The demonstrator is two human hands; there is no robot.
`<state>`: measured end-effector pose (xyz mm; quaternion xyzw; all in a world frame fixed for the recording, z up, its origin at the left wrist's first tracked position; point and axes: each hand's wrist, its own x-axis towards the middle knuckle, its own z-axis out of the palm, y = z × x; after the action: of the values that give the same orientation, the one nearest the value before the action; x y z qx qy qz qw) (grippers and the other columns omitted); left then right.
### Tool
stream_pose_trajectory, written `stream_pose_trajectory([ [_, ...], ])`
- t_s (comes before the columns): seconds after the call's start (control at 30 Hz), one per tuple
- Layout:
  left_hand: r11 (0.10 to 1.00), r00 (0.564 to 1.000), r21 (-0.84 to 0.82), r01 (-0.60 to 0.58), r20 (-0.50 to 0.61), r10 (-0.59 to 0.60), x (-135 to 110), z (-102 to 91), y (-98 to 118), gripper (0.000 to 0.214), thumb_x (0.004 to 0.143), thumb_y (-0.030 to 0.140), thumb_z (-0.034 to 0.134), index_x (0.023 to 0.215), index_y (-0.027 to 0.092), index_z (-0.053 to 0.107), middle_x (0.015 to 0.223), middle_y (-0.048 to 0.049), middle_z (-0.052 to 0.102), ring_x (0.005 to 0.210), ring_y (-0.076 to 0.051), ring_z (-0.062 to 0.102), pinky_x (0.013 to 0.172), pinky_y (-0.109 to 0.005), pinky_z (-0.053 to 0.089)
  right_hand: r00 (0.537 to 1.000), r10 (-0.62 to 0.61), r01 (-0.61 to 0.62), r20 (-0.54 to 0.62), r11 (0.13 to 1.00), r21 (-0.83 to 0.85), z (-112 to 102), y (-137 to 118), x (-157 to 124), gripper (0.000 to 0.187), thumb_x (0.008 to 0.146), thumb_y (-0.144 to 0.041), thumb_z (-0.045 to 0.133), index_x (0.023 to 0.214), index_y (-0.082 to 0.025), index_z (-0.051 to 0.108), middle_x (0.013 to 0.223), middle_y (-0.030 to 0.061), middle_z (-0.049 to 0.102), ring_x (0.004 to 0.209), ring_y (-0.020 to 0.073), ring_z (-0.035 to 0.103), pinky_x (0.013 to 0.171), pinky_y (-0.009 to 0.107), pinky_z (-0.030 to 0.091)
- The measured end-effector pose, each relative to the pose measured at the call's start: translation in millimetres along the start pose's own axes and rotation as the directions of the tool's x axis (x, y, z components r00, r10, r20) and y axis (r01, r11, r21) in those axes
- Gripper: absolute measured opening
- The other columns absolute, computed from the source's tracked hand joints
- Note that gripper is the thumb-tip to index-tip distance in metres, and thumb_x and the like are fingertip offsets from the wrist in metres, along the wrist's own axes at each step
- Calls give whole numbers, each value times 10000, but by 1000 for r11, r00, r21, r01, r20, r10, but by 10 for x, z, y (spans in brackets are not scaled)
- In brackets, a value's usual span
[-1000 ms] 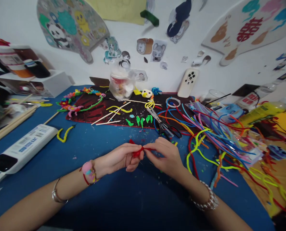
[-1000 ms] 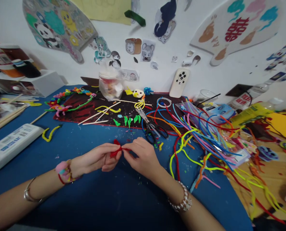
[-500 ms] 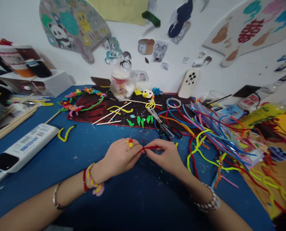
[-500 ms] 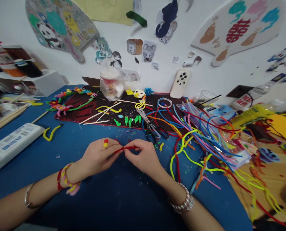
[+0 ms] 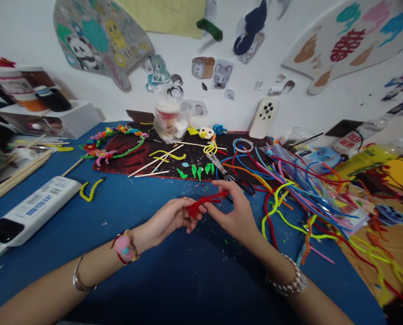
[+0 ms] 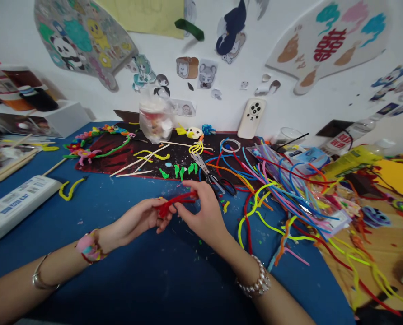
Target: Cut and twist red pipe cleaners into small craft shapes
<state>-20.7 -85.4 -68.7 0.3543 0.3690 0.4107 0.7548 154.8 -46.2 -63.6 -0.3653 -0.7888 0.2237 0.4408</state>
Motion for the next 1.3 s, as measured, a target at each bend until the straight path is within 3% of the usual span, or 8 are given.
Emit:
stream_pose_trajectory([
  [0.1,999,997,13,-52,-64,53,-2,11,10,255,840,316,476,858,106,619,784,-50,593,588,-102,538,527,-227,406,983,160,-151,-86,983,104,10,47,23,499,715,-207,622,1172,-211,423,897,34,521,810,168,515,786,334,443],
  [0.23,995,987,23,-96,-131,98,-1,19,-3,212,809,315,558,838,110,605,707,-25,602,604,-100,561,565,-220,435,961,269,-260,-62,957,127,29,104,17,169,740,-238,595,890,-183,540,812,32,553,756,162,531,716,305,457],
  [0.4,995,970,27,-97,-220,101,32,-12,-57,239,749,282,641,928,135,581,710,-21,651,621,-113,615,586,-219,480,956,234,-264,176,949,172,88,38,-26,102,761,-256,594,819,-180,629,781,32,633,715,154,581,682,286,477],
  [0.63,984,967,128,-126,-204,150,38,14,-100,185,739,276,646,811,111,602,715,-29,649,675,-125,623,677,-267,512,945,258,-303,203,924,232,122,25,-48,103,772,-262,591,762,-184,658,757,30,660,705,152,608,663,273,493],
  [0.83,991,979,113,-79,-178,98,33,-2,-91,171,731,257,653,806,114,598,695,-7,623,608,-105,602,621,-249,501,895,357,-431,268,846,313,119,20,-46,120,753,-288,615,778,-176,650,714,18,667,639,146,623,605,254,512],
  [1.0,988,972,105,-110,-197,129,50,-2,-114,218,720,232,665,892,126,583,732,-11,644,616,-104,610,621,-239,498,939,319,-340,127,917,209,106,-41,-65,75,741,-238,632,754,-189,688,736,30,688,650,158,641,620,263,519],
  [1.13,977,950,154,-149,-250,185,42,21,-110,210,718,216,666,891,123,591,731,-11,658,617,-96,618,630,-218,496,946,289,-316,148,925,211,96,-62,-74,76,748,-227,630,779,-190,689,753,28,694,658,156,648,625,258,532],
  [1.3,947,895,239,-214,-341,288,30,44,-97,195,684,206,690,836,129,594,659,12,655,607,-93,615,605,-194,490,985,128,-139,118,986,92,101,-130,-109,117,750,-182,631,860,-187,671,803,22,673,699,134,627,679,243,511],
])
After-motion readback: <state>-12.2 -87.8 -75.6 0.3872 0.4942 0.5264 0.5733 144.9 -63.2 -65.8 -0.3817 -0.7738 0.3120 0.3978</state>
